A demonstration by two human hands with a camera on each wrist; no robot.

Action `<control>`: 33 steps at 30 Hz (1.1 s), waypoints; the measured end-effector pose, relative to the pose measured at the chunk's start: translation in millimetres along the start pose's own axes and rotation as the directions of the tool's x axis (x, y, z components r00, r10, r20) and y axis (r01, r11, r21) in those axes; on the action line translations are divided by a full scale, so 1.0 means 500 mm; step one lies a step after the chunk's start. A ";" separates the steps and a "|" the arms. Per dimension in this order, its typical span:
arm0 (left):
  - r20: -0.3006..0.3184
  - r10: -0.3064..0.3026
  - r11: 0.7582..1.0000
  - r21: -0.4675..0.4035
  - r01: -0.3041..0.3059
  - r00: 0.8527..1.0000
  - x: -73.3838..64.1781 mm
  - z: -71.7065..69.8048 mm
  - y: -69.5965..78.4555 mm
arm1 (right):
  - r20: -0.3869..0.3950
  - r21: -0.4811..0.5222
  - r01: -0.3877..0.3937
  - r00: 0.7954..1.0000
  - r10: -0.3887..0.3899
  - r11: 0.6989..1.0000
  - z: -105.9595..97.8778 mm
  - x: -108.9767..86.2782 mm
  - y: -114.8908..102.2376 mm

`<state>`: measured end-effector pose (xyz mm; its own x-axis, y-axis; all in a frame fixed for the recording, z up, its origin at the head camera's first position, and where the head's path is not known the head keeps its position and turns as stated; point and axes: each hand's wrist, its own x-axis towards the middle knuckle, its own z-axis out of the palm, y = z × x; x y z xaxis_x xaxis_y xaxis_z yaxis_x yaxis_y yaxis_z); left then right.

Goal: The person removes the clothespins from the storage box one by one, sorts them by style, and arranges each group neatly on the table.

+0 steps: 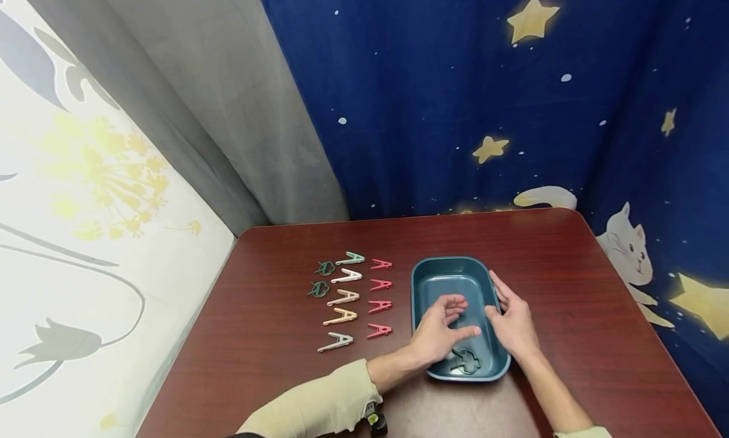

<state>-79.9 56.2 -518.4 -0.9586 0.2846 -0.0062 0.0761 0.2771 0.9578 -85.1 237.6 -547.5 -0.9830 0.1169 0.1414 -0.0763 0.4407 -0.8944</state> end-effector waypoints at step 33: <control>0.406 -0.021 0.558 0.763 -0.326 0.914 -0.005 -0.007 -0.005 | 0.002 -0.021 -0.017 1.000 0.017 1.000 0.000 -0.005 -0.001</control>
<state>-78.6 51.2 -519.9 -0.7662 0.6267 -0.1424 0.5643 0.7620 0.3177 -82.7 237.1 -547.2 -0.9845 0.1227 0.1257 -0.0562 0.4576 -0.8874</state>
